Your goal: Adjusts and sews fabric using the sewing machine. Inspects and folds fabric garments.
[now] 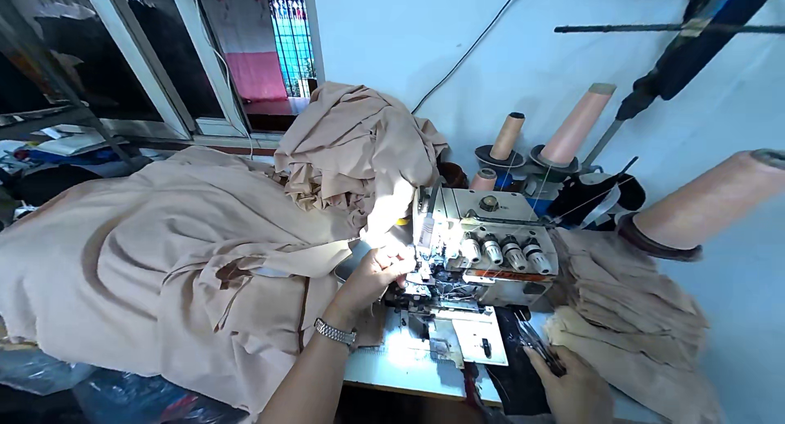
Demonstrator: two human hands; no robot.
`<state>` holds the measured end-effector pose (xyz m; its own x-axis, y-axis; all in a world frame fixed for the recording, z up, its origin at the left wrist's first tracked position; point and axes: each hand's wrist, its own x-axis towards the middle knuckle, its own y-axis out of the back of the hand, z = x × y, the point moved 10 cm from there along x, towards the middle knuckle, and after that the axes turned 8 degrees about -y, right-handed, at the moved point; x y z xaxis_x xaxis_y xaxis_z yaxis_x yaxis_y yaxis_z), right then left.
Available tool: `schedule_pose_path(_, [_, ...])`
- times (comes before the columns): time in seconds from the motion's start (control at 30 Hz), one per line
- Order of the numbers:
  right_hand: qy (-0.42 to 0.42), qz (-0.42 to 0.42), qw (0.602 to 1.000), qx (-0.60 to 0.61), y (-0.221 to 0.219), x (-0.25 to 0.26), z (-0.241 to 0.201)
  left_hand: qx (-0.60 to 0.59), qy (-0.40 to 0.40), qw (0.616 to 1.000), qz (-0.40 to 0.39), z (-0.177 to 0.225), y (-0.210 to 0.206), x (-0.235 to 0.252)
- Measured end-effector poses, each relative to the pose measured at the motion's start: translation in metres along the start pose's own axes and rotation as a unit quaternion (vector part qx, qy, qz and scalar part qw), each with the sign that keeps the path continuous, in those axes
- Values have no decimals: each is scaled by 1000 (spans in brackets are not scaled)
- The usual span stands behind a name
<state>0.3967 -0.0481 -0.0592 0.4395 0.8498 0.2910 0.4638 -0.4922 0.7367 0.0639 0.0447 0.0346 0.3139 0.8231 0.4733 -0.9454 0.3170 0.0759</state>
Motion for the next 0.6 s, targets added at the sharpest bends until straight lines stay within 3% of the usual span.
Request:
schedule_pose_path(0.1, [11, 29, 998, 53, 6, -5, -11, 34, -4, 999, 14, 1, 1, 1])
schedule_pose_path(0.2, [61, 49, 990, 119, 8, -11, -34, 148, -41, 988, 26, 3, -1, 2])
schedule_pose_path(0.3, [76, 83, 980, 164, 4, -10, -40, 352, -136, 923, 78, 19, -13, -8])
schedule_pose_path(0.37, [58, 94, 973, 203, -2, -8, -30, 410, -192, 889, 62, 31, -40, -24])
schedule_pose_path(0.5, [17, 73, 957, 281, -15, -9, -6, 392, -150, 907, -29, 6, -91, -54])
schedule_pose_path(0.6, [61, 24, 963, 263, -14, -12, -24, 344, -123, 931, 7, -22, -91, -75])
